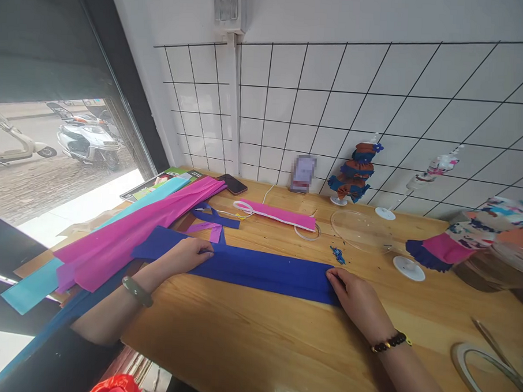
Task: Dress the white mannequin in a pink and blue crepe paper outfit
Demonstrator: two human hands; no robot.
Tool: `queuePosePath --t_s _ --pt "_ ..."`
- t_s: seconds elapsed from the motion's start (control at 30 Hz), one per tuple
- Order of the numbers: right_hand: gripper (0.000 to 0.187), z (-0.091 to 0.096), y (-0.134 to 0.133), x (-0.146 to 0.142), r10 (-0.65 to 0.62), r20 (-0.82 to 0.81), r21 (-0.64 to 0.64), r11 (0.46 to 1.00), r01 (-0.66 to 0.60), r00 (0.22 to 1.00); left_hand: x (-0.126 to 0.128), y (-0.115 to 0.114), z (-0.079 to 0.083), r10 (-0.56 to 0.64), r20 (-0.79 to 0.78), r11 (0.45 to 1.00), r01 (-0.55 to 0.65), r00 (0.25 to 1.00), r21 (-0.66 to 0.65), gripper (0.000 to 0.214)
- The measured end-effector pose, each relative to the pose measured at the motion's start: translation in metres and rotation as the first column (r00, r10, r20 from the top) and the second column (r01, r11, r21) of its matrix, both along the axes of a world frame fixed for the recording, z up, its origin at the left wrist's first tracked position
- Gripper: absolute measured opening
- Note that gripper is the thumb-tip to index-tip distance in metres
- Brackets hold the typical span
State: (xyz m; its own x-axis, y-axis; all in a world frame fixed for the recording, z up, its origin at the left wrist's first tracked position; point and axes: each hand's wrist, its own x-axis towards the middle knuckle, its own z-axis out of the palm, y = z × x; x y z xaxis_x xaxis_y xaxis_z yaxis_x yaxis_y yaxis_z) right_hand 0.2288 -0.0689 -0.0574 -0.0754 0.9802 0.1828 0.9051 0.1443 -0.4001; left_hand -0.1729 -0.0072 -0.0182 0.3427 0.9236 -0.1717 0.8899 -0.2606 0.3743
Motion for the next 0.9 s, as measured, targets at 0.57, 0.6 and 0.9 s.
queuePosePath --t_s 0.57,0.6,0.9 --pt "0.030 -0.003 0.000 -0.001 -0.097 0.091 -0.004 0.995 0.098 0.991 0.000 0.006 0.000 -0.052 0.032 0.998 0.053 0.998 -0.036 0.025" --pt "0.031 -0.005 0.001 0.000 -0.111 0.090 0.004 0.994 0.111 0.990 0.000 0.007 0.000 -0.051 0.033 0.998 0.052 0.998 -0.039 0.025" --pt "0.041 -0.014 0.002 0.005 -0.130 0.104 0.031 0.991 0.128 0.986 0.000 0.009 -0.002 -0.029 0.039 0.997 0.032 0.999 -0.065 0.026"
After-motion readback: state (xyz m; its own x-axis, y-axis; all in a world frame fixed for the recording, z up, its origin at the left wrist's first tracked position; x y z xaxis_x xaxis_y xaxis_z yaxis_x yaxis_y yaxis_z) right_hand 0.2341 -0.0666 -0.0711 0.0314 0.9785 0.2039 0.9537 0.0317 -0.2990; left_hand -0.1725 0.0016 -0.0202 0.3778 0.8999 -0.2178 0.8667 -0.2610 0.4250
